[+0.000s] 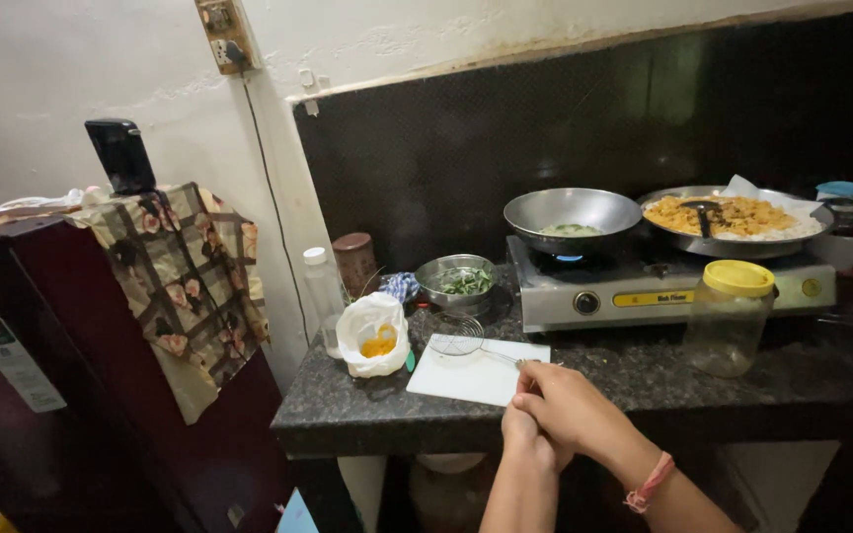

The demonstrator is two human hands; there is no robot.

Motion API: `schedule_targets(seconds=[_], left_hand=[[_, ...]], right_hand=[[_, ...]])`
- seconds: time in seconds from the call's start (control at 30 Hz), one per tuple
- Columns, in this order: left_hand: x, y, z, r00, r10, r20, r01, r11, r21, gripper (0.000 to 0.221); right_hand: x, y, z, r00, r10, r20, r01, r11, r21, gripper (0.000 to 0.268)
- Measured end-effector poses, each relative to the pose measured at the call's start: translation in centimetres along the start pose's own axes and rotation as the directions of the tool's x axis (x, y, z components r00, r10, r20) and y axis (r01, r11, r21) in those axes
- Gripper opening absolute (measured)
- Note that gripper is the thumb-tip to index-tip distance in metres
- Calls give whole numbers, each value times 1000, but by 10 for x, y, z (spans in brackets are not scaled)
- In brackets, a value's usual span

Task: Frying curry leaves in oil and removing them with a spider strainer.

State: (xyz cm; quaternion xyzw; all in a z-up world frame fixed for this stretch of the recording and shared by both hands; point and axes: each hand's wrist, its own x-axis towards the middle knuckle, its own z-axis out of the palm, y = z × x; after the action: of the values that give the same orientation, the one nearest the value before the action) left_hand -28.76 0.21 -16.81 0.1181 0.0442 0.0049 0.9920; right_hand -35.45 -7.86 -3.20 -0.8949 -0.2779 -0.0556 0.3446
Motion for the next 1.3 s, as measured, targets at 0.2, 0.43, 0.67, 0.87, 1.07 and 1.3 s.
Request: schedule_targets(seconds=[0.2,0.43,0.67,0.87,1.07,1.3], left_hand=[[-18,7,33,982,-140,-126,137,990,-30,26],[16,4,0,972,-226,64,230,972,-57,32],[-13,11,29,975,-199,96,197,980,24,42],[-13,12,43,971,-225,79,235,961,-144,48],[-30,15,62,955,-274,115,289,947,-140,51],[-42,13,83,954,-264,140,283,949,-140,41]], right_hand=[[4,11,0,994,47,-98,-52,997,-57,16],[6,6,-3,984,176,-25,-178,979,-104,20],[-7,-28,-10,970,197,-142,-210,974,-82,30],[-5,-16,9,966,128,-227,-135,991,-18,30],[-4,-20,3,944,132,-302,-111,990,88,28],[-9,-16,0,890,73,-451,50,966,255,29]])
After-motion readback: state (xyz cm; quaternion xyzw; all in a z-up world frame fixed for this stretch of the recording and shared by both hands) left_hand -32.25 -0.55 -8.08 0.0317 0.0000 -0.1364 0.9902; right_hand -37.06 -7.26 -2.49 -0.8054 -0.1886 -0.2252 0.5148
